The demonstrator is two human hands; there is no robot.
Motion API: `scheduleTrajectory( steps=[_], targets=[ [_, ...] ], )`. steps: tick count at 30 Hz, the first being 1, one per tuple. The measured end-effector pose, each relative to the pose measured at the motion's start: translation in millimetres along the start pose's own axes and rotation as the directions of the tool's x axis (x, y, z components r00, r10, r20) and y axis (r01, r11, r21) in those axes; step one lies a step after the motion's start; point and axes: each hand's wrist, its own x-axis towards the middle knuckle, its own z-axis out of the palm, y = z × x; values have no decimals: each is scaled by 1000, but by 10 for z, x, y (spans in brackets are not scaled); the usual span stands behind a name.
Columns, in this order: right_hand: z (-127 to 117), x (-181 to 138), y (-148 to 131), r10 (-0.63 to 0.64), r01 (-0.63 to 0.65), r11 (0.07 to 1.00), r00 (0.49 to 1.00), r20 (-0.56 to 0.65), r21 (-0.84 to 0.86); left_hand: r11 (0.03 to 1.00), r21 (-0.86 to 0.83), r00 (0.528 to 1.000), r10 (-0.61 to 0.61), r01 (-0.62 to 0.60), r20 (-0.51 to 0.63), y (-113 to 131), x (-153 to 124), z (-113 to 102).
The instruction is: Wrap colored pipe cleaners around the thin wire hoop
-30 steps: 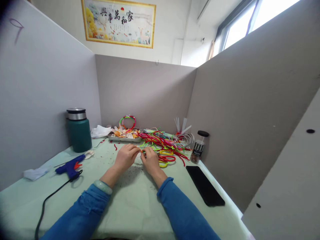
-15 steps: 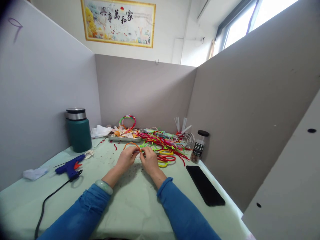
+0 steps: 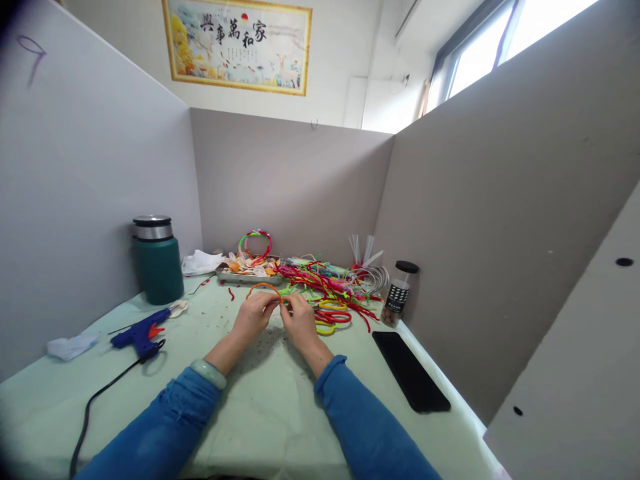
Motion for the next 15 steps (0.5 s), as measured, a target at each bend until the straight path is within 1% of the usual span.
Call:
scheduleTrajectory(
  steps=[3, 7, 11, 15],
  targets=[
    [0, 6, -12, 4, -4, 1000, 1000, 2, 4, 1000, -1, 1000, 10, -10, 9, 17, 4, -11],
    [-9, 10, -26, 2, -2, 1000, 1000, -8, 6, 999, -50, 1000, 20, -20, 3, 19, 10, -3],
    [-11, -1, -18, 0, 0, 1000, 1000, -6, -1, 993, -105, 998, -47, 50, 36, 14, 22, 13],
    [-4, -14, 8, 46, -46, 999, 999, -10, 4, 977, -150, 986, -141, 154, 89, 24, 41, 0]
  ],
)
